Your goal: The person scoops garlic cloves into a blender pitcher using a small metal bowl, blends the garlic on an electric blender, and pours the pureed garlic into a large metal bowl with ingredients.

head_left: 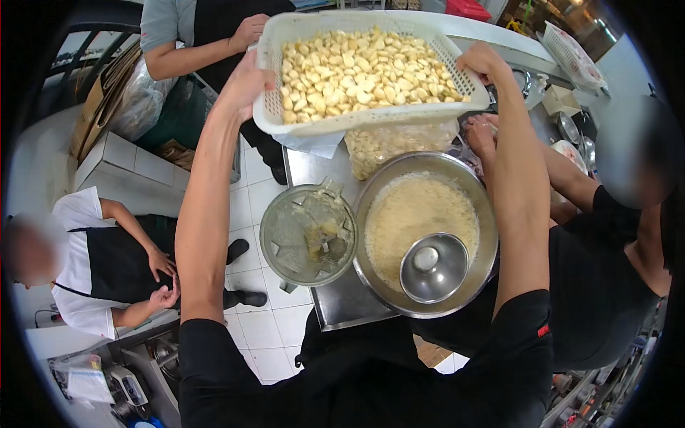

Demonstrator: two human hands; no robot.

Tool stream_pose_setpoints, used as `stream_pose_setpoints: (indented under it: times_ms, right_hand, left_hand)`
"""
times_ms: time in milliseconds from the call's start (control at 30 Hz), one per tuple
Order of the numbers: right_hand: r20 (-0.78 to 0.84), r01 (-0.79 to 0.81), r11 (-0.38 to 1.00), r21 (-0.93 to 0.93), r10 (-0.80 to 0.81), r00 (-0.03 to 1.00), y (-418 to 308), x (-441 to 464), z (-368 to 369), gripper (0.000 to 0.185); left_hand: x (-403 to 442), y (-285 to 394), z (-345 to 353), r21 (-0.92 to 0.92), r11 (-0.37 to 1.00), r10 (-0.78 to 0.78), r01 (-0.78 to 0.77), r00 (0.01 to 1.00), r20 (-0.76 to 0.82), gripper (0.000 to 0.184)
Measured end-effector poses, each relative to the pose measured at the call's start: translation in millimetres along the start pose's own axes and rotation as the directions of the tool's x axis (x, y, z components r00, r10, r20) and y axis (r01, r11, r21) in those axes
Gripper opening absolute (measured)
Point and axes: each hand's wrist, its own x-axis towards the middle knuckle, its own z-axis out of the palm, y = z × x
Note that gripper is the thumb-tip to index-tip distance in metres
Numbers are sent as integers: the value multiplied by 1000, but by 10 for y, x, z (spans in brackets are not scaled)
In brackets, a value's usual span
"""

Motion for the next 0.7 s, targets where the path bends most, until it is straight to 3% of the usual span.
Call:
stream_pose_setpoints:
  times_ms: [67,167,300,400,533,600,633,700]
  right_hand:
    - [29,33,999,-36,-32,999,10,-158,-123,20]
    - [172,-73,994,-83,86,981,169,-359,-240,23]
    - [159,-85,992,-98,100,982,480,-748,-88,22]
    - [114,-92,992,-83,101,988,572,-695,-1,22]
    - [54,-23,1000,-2,23,998,665,-301,-44,22]
    - [61,114,993,-16,-113,992,791,-257,-70,24]
    - [70,110,994,-21,-109,992,791,-203,-32,24]
    - [11,-87,973,-214,91,996,729,-95,56,27]
  left_hand:
    - [-102,-73,67,22,999,-34,34,999,-23,69]
    - [-231,-245,215,-8,996,-84,84,996,-1,69]
    - [-123,-762,266,-100,990,-93,102,992,85,75]
    - [-153,-895,370,-18,979,-198,202,972,127,80]
    - [-172,-1009,337,33,966,-256,255,942,217,81]
    - [-158,-952,316,57,949,-316,311,922,223,81]
    - [-159,-919,307,78,933,-361,352,906,220,81]
    - [-150,-907,286,96,936,-353,340,910,219,80]
